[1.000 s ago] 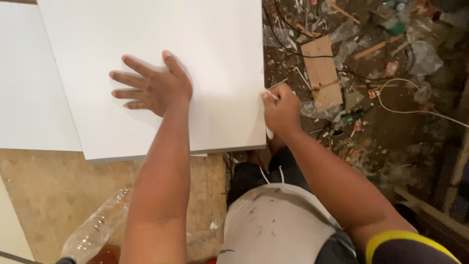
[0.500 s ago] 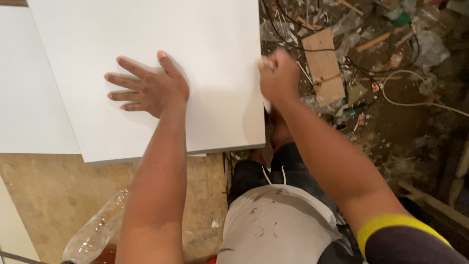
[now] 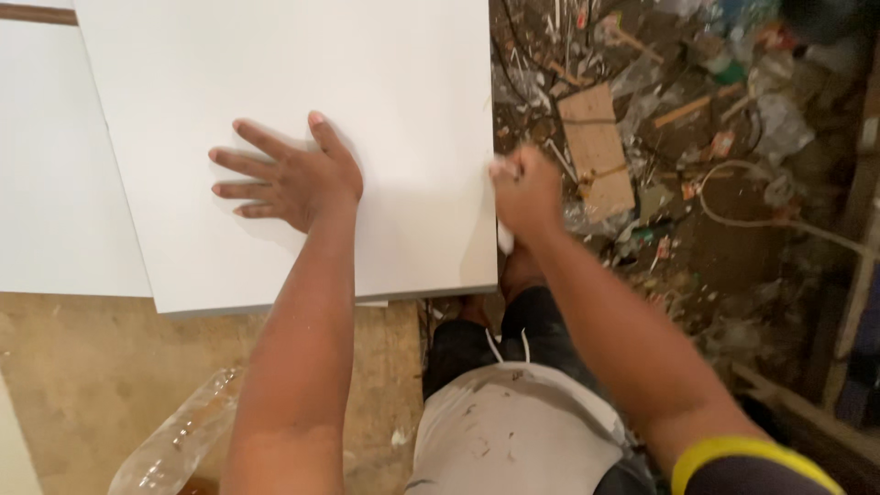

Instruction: The person cleans several white panels by hand using a cloth and liquid from a bottle.

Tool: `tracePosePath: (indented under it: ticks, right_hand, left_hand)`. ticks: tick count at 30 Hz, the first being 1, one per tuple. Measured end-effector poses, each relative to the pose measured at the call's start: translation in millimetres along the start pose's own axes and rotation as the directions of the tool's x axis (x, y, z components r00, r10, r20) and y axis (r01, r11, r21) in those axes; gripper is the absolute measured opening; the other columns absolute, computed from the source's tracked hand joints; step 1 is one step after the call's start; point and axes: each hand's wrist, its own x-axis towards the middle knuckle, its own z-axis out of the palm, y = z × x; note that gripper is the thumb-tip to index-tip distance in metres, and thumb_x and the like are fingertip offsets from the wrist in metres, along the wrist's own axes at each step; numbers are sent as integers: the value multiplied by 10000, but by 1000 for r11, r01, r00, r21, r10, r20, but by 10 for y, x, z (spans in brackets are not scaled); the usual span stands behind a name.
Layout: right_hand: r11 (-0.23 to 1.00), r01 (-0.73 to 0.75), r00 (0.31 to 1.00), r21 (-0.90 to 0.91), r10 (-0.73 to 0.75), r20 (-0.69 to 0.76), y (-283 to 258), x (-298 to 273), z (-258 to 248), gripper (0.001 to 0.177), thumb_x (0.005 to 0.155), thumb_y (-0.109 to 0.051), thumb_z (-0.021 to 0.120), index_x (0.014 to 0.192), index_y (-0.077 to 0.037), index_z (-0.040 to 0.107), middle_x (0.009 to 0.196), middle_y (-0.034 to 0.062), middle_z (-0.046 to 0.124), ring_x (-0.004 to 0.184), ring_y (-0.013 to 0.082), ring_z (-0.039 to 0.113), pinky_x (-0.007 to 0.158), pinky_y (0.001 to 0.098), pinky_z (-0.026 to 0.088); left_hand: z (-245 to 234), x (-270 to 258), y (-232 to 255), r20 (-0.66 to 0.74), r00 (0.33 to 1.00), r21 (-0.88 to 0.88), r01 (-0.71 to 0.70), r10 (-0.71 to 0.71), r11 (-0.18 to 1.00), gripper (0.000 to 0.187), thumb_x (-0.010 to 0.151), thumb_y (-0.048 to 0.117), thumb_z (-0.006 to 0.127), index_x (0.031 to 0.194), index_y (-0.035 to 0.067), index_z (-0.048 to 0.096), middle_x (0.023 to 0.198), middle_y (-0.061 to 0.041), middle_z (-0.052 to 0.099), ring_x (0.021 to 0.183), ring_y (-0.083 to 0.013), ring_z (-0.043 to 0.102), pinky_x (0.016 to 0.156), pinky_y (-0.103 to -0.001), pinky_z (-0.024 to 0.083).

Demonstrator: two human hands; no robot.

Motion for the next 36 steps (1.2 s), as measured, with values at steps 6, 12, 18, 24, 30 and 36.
tracePosePath:
  ticks: [6, 12, 18, 24, 30, 36]
  right_hand:
    - [993, 27, 997, 111, -19, -78, -140, 492, 132, 226, 997, -338, 849, 957, -143, 742, 734, 56, 651, 738, 261, 701, 728, 433, 540]
    - [995, -87, 996, 44, 88, -10, 147, -274, 41, 200, 1004, -348, 848, 997, -154, 802, 840, 107, 753, 859, 314, 772, 789, 416, 573]
    - [921, 390, 905, -13, -385, -179, -382, 165, -99, 139, 1157, -226, 757, 1159, -133, 860, 1027, 72, 779, 1020, 381, 821, 894, 453, 670]
    - [679, 684, 693, -266, -719, -55, 198, -85, -82, 194, 1204, -222, 699, 1127, -105, 834, 1046, 105, 736, 1022, 363, 790, 878, 453, 644]
    - [574, 767, 569, -287, -815, -109, 23, 272, 99, 114, 1185, -188, 735, 1170, -89, 790, 1048, 105, 670, 967, 393, 763, 788, 484, 638]
    - [556, 798, 551, -235, -830, -92, 7, 406, 56, 162, 1177, -145, 739, 1047, -59, 781, 953, 144, 657, 905, 446, 735, 772, 520, 612]
  left_hand:
    - [24, 17, -16, -22, 1000, -8, -21, 20, 1000, 987, 1289, 803, 421, 1935, 173, 21, 1908, -298, -122, 1719, -693, -113, 1441, -771, 80]
    - [12, 6, -4, 3, 1000, -6, -8, 8, 1000, 973, 1269, 795, 379, 1932, 181, 15, 1904, -284, -138, 1714, -682, -140, 1432, -773, 59]
    - [-40, -40, 14, -13, 1000, -9, -20, 19, 1000, 979, 1258, 795, 415, 1921, 172, 55, 1911, -286, -77, 1708, -677, -121, 1429, -769, 83]
    - [-124, -72, 59, 39, 999, 15, -3, 2, 1000, 969, 1246, 809, 362, 1923, 203, 24, 1918, -257, -94, 1703, -658, -149, 1435, -755, 90]
    - [-147, -48, 82, 47, 999, 8, 18, -18, 1000, 980, 1256, 816, 381, 1928, 209, 8, 1921, -257, -108, 1724, -652, -128, 1444, -754, 78]
    - [-178, -69, 53, 45, 999, -7, -25, 26, 1000, 953, 1275, 791, 351, 1924, 183, 10, 1913, -288, -90, 1701, -676, -147, 1430, -747, 81]
